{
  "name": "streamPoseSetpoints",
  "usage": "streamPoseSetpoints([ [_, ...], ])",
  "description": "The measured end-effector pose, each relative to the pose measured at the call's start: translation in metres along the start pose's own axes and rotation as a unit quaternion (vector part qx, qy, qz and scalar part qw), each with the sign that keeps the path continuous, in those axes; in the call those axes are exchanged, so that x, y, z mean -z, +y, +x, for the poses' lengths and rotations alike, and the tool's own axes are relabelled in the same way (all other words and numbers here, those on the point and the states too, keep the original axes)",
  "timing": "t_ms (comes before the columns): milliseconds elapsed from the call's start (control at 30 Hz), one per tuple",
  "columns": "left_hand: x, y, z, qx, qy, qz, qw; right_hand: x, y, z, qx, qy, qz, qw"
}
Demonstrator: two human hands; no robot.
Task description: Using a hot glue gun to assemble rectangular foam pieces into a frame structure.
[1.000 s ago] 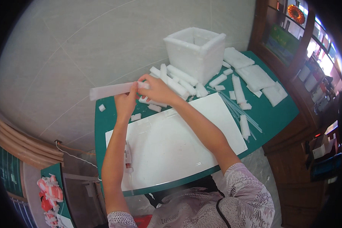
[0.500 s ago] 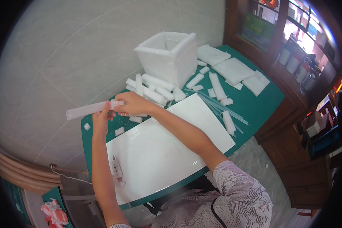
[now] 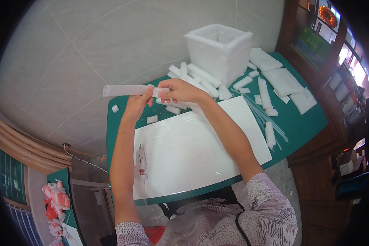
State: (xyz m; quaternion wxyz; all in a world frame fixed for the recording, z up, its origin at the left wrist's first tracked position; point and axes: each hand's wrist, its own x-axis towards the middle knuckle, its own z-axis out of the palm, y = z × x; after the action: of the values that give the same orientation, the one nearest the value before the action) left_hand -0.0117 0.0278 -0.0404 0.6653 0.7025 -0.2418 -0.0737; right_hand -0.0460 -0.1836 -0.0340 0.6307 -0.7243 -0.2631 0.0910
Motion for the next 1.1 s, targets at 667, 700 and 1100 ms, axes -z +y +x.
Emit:
streamPoseSetpoints([
  [667,-0.023,0.011,-0.016,-0.041,0.056,0.072,0.995,-0.013,-0.003,0.003,0.033,0.067,-0.126,0.989],
  [700,-0.023,0.01,-0.015,-0.038,0.049,0.067,0.996,-0.013,-0.003,0.002,0.033,0.07,-0.113,0.991],
  [1100,-0.035,0.013,0.001,-0.024,0.021,-0.136,0.99,0.005,-0.007,-0.003,0.04,0.064,-0.053,0.996],
])
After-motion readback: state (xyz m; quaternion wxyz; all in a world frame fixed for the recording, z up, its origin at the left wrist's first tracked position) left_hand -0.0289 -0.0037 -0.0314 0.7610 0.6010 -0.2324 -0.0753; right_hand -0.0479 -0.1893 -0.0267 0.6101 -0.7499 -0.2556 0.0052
